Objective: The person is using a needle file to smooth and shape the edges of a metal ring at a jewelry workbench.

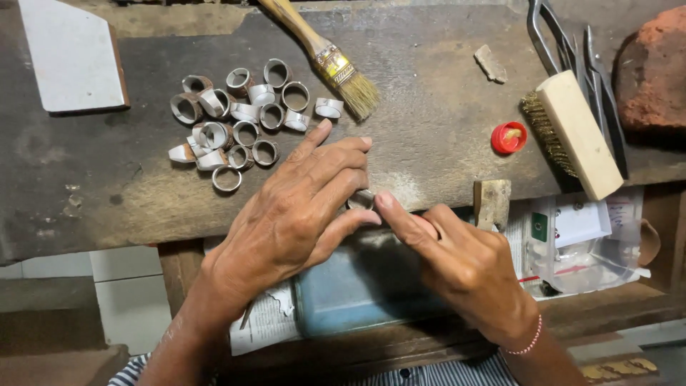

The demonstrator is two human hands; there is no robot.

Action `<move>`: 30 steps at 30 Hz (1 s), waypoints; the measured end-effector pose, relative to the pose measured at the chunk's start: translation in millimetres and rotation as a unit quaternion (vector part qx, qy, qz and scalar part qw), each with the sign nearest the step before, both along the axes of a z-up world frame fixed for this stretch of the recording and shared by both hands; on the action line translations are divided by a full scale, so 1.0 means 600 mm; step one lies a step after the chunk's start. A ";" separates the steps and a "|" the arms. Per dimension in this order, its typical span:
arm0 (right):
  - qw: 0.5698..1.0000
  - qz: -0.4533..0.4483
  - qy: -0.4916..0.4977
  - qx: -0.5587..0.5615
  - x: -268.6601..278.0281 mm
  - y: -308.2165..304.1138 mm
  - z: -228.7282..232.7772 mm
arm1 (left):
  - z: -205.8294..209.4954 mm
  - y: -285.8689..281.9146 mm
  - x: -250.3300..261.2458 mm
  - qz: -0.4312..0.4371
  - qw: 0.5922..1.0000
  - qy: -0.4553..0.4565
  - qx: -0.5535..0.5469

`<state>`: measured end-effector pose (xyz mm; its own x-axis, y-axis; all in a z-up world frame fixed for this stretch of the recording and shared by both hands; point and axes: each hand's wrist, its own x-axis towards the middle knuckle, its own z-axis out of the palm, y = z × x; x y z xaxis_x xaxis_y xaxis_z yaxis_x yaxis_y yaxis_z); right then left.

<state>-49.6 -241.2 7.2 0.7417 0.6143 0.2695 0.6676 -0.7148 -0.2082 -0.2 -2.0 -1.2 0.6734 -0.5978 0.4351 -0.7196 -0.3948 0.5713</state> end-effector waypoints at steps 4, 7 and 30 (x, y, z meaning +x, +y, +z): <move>1.000 0.002 0.006 0.000 0.002 -0.004 -0.004 | 0.000 0.004 -0.001 -0.004 1.000 0.009 0.019; 0.999 0.014 0.012 0.029 -0.003 -0.008 0.009 | -0.002 0.002 0.000 -0.009 1.000 0.018 0.005; 0.999 0.007 0.042 0.013 -0.025 -0.020 0.008 | 0.001 0.003 -0.001 0.004 0.999 0.033 -0.011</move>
<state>-64.7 -253.0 12.1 0.7540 0.6178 0.2234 0.6567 -0.6992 -0.2826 -0.7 -0.5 -0.6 0.7064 -0.5827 0.4018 -0.6762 -0.3878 0.6264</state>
